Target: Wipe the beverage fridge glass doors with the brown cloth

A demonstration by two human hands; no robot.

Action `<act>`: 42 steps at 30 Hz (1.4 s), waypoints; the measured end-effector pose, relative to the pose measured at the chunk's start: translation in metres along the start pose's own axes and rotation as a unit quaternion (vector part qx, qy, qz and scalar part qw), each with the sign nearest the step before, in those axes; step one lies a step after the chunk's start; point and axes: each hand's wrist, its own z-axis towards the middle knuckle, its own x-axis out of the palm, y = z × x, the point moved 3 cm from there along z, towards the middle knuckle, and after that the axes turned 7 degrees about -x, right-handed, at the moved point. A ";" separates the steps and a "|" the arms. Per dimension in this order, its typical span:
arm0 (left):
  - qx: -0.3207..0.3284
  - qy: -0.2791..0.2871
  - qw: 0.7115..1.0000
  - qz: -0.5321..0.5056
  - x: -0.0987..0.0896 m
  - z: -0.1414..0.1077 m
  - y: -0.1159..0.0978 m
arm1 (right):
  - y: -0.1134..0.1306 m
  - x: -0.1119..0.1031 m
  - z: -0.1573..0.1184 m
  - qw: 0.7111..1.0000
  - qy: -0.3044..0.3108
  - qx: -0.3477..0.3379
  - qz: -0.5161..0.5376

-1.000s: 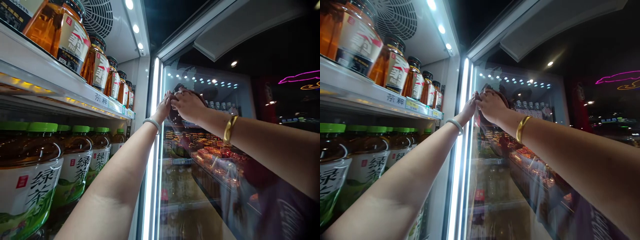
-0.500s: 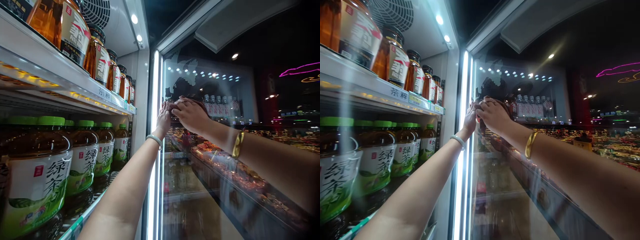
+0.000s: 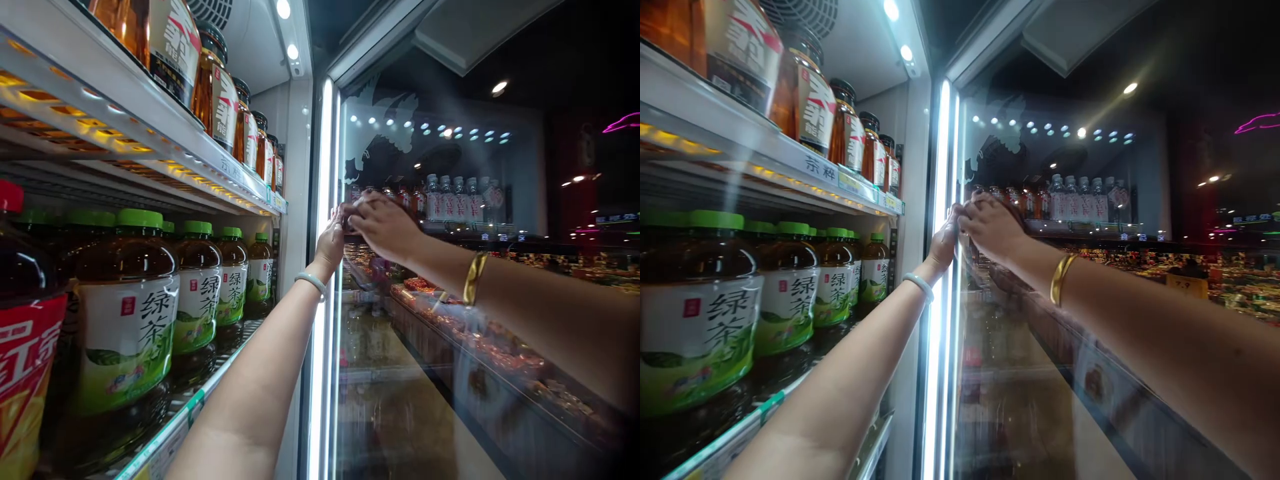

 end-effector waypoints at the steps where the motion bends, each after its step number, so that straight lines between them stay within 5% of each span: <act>1: -0.006 -0.001 1.000 -0.007 -0.001 -0.001 -0.002 | -0.009 -0.003 0.006 1.000 -0.009 0.023 -0.006; 5: -0.018 -0.025 0.999 -0.040 -0.005 -0.004 -0.010 | -0.019 0.008 0.042 0.995 -0.010 0.100 -0.012; 8: -0.025 -0.073 0.996 -0.051 -0.010 -0.011 -0.010 | 0.017 0.030 0.041 0.999 0.016 0.043 -0.003; 12: -0.042 -0.071 0.995 -0.050 -0.014 -0.024 -0.001 | 0.059 0.043 -0.001 0.995 0.044 -0.080 0.029; 15: -0.035 -0.047 0.998 -0.039 -0.013 -0.029 0.001 | 0.041 0.025 -0.018 0.990 0.044 -0.127 0.049; 20: -0.033 -0.016 0.999 -0.020 0.002 -0.039 -0.003 | -0.008 -0.006 0.001 0.999 -0.019 0.048 -0.012; 26: -0.029 -0.018 0.999 -0.009 0.026 -0.081 -0.005 | 0.043 0.002 -0.051 1.000 0.007 -0.025 0.017; 34: 0.001 -0.029 0.999 0.022 0.056 -0.108 -0.034 | 0.031 -0.026 -0.076 0.996 -0.019 0.089 -0.008; 39: 0.030 -0.027 0.999 0.030 0.061 -0.124 -0.045 | 0.052 -0.033 -0.129 1.000 -0.005 -0.003 0.021; 42: 0.072 -0.005 0.996 0.059 0.070 -0.134 -0.062 | 0.039 -0.052 -0.151 0.999 -0.014 0.048 0.022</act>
